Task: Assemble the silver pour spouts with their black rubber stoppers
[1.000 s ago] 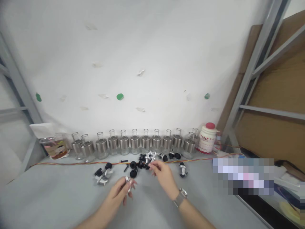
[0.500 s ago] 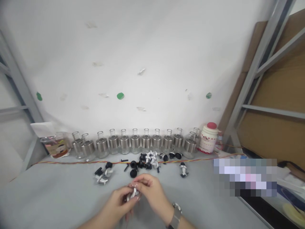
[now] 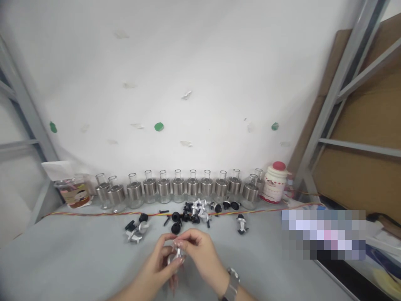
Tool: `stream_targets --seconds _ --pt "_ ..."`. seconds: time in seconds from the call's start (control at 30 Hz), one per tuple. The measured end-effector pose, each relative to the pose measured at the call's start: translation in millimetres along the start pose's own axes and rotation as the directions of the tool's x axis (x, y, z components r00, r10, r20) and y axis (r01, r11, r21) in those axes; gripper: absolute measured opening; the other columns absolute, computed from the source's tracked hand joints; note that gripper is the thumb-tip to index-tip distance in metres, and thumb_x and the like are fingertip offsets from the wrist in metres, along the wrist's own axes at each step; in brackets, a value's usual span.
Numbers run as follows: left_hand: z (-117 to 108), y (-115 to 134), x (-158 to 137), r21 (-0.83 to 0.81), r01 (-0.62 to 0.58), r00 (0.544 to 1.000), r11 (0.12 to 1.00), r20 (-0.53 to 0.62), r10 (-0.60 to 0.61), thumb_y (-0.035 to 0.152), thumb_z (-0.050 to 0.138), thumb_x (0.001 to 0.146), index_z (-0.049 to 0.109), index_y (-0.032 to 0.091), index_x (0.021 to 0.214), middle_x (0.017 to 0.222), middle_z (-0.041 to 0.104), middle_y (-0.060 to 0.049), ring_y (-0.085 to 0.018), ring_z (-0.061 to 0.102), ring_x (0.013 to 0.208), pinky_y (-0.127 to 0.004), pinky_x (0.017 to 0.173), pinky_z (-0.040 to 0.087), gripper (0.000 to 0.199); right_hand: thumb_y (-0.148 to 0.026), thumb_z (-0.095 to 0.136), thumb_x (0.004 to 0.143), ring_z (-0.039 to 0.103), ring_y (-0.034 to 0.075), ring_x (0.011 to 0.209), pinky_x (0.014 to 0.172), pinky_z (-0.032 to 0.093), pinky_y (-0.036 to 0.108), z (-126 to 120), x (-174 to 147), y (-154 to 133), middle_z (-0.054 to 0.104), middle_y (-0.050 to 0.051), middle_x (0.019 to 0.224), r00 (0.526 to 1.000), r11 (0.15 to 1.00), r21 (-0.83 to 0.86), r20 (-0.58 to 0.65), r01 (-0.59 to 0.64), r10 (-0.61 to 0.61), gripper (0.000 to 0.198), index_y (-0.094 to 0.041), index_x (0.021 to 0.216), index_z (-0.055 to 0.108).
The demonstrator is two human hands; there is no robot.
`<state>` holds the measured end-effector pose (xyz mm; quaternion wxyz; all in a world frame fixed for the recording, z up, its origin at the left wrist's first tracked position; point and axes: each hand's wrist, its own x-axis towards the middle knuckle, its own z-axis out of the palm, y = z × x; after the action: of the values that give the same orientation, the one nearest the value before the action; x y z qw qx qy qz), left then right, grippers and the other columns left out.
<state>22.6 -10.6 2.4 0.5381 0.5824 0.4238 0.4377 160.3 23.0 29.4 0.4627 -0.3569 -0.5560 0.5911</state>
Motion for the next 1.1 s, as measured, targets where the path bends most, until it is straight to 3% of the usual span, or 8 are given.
stream_targets --seconds 0.33,0.7,0.83,0.93,1.0,1.1 --pt "-2 -1 1 -0.017 -0.012 1.000 1.000 0.009 0.012 0.036 0.053 0.077 0.028 0.024 0.101 0.067 0.053 0.006 -0.006 0.052 0.037 -0.017 0.035 0.043 0.037 -0.031 0.070 0.060 0.057 0.015 0.060 0.059 0.044 0.025 -2 -1 -1 0.065 0.001 0.062 1.000 0.999 -0.043 -0.004 -0.001 0.000 0.016 -0.017 0.062 0.063" --pt "-3 3 -1 0.051 0.026 0.998 0.998 -0.056 -0.023 0.037 0.050 0.078 0.025 0.022 0.110 0.063 0.055 0.005 -0.006 0.048 0.034 -0.013 0.028 0.035 0.043 -0.043 0.053 0.075 0.052 0.012 0.055 0.056 0.040 0.023 2 -5 -16 0.056 -0.002 0.053 0.995 0.983 -0.174 0.095 0.059 -0.043 0.033 -0.016 0.058 0.061" --pt "-8 6 4 0.091 0.011 0.995 0.996 -0.095 -0.003 0.037 0.051 0.076 0.031 0.021 0.106 0.060 0.055 0.006 -0.006 0.046 0.034 -0.013 0.028 0.032 0.039 -0.042 0.049 0.078 0.055 0.014 0.061 0.060 0.043 0.024 -1 -2 -14 0.059 0.000 0.060 0.987 0.965 -0.243 0.146 0.100 -0.065 0.032 -0.016 0.067 0.065" --pt "-16 13 12 0.074 -0.009 0.981 0.997 -0.193 0.024 0.042 0.051 0.075 0.040 0.019 0.089 0.062 0.055 0.004 -0.007 0.048 0.038 -0.013 0.027 0.032 0.029 -0.036 0.045 0.080 0.058 0.016 0.071 0.065 0.045 0.025 -17 9 -5 0.063 0.004 0.081 0.986 0.868 -0.469 0.064 0.164 -0.152 0.027 -0.018 0.087 0.063" --pt "-20 18 15 0.018 -0.021 0.972 1.000 -0.234 0.025 0.044 0.050 0.075 0.042 0.018 0.076 0.066 0.056 0.001 -0.008 0.051 0.044 -0.014 0.029 0.034 0.027 -0.029 0.045 0.078 0.058 0.016 0.071 0.064 0.045 0.026 -34 18 2 0.062 0.004 0.083 0.956 0.661 -0.749 -0.150 0.057 -0.252 0.023 -0.019 0.094 0.059" --pt "-17 20 14 -0.042 -0.001 0.983 0.999 -0.185 -0.006 0.046 0.051 0.074 0.042 0.017 0.066 0.068 0.056 0.000 -0.008 0.053 0.045 -0.015 0.030 0.036 0.031 -0.024 0.052 0.070 0.055 0.025 0.079 0.071 0.040 0.036 -60 30 12 0.058 0.012 0.088 0.913 0.545 -0.836 -0.267 -0.060 -0.310 0.022 -0.014 0.089 0.058"
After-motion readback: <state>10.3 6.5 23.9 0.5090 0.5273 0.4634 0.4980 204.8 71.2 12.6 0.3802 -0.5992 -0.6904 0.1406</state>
